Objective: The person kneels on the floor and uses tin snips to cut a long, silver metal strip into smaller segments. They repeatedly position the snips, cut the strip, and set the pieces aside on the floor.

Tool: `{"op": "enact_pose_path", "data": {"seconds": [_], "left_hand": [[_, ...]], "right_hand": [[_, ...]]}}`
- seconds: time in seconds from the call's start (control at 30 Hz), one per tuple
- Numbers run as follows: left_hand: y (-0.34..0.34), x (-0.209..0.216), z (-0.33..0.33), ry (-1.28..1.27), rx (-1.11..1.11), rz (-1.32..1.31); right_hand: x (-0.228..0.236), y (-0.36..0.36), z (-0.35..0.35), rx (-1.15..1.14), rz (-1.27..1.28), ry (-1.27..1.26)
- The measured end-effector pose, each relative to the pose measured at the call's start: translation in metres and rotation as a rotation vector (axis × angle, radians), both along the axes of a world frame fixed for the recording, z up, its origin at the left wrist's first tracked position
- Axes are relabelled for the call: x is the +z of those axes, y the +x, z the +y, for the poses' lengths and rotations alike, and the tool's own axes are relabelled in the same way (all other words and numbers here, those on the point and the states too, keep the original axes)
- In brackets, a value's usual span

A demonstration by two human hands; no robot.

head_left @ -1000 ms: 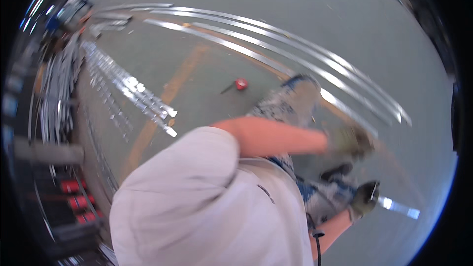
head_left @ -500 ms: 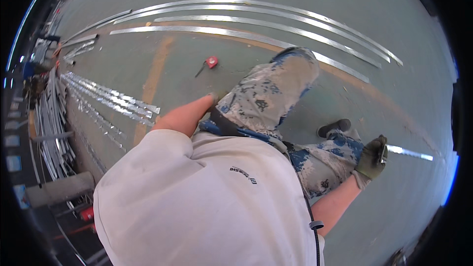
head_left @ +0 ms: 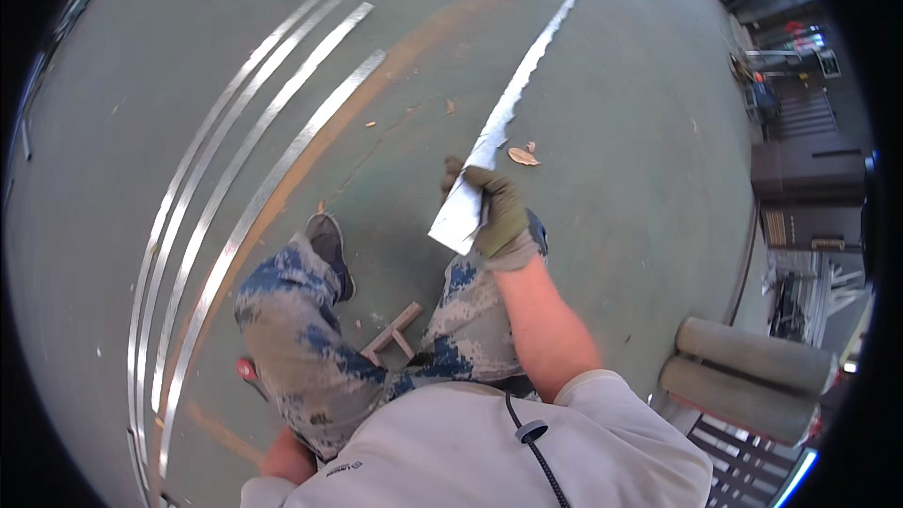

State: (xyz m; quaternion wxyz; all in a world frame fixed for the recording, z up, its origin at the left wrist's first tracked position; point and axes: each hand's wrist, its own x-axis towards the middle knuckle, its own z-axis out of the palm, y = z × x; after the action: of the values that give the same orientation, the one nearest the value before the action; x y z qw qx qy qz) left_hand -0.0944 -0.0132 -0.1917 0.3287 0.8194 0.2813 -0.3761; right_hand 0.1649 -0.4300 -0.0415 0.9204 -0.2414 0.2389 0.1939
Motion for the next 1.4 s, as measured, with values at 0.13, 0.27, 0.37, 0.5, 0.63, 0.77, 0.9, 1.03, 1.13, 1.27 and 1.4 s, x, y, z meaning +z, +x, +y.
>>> {"op": "enact_pose_path", "data": {"seconds": [0.13,0.27,0.37,0.5,0.63,0.77,0.9,1.03,1.13,1.27,1.4], "left_hand": [[0.010,-0.018,-0.014,0.014,0.024,0.025],[0.043,-0.038,-0.026,0.017,0.019,0.041],[0.067,-0.045,-0.031,0.024,0.006,0.041],[0.105,-0.057,-0.033,0.019,-0.038,0.010],[0.117,-0.057,-0.033,0.044,-0.039,-0.035],[0.118,-0.055,-0.037,0.048,-0.069,-0.088],[0.110,-0.037,-0.027,0.024,-0.117,-0.138],[0.151,0.007,0.008,-0.124,-0.058,-0.292],[0.213,0.056,-0.011,-0.303,0.022,-0.473],[0.251,0.173,-0.127,-0.323,-0.086,-0.631],[0.240,0.226,-0.217,-0.603,-0.201,-0.733]], "right_hand": [[-0.035,0.000,0.030,0.001,0.119,-0.137],[-0.026,0.015,0.036,0.047,0.150,-0.113],[-0.019,0.020,0.027,0.055,0.164,-0.110],[-0.024,0.019,-0.005,-0.015,0.044,0.084],[0.004,0.009,-0.015,-0.096,0.041,0.003],[0.022,-0.024,-0.034,-0.267,-0.011,0.095],[0.009,-0.070,-0.062,-0.319,-0.093,0.097],[-0.014,-0.103,-0.083,-0.341,-0.312,0.162],[0.019,-0.134,-0.087,-0.554,-0.006,0.067],[-0.016,-0.154,-0.090,-0.610,0.007,0.260],[0.039,-0.169,-0.089,-0.631,-0.034,0.334]]}}
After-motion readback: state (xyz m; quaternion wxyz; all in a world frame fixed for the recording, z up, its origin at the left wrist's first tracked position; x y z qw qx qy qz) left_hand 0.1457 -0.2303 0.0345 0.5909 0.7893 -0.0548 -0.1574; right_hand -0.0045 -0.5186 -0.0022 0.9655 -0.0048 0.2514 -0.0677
